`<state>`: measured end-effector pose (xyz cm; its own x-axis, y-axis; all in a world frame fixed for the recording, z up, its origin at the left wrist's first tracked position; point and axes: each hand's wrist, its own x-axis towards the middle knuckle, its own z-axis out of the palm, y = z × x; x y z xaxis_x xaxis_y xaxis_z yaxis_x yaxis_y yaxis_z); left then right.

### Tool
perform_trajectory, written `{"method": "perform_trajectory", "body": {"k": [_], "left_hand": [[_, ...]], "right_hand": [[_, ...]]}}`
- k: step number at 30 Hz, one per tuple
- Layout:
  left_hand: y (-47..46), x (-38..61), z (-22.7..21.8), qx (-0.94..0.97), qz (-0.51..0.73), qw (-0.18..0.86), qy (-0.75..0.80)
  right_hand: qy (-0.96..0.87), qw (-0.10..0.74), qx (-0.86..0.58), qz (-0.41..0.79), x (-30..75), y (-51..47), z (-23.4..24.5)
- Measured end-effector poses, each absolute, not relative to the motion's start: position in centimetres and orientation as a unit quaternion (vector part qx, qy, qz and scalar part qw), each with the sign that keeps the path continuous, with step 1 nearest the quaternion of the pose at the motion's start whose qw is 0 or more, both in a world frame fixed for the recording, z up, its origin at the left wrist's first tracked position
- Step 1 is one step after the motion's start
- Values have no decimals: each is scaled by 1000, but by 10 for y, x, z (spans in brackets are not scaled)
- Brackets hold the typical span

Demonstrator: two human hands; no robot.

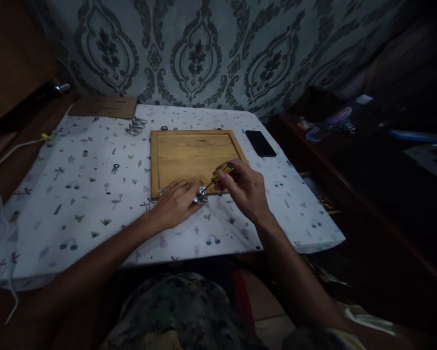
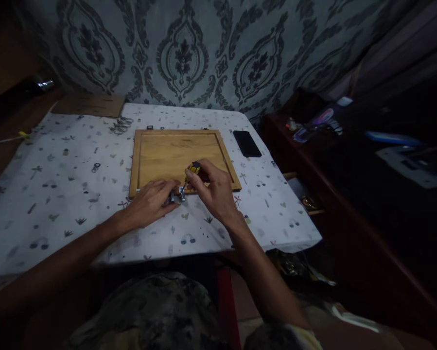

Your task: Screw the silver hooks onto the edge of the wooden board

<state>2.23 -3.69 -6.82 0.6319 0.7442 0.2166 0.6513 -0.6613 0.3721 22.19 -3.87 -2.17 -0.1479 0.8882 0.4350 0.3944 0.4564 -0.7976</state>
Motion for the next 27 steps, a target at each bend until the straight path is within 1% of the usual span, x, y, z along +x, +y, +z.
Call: {"method": "perform_trajectory", "body": {"k": [4,8,14,27], "left_hand": [[-34,20,-70,878,213,173,393],[-32,20,-70,873,207,189,399],[-33,26,-66,875,173,171,418],[-34,37,-68,837,177,150,495]], "right_hand": [[-716,465,-456,252,221,-38,-22],[-715,466,-454,256,222,-36,-24],[-713,463,-460,258,224,-35,-25],[-714,464,-456,257,223,-34,-22]]}}
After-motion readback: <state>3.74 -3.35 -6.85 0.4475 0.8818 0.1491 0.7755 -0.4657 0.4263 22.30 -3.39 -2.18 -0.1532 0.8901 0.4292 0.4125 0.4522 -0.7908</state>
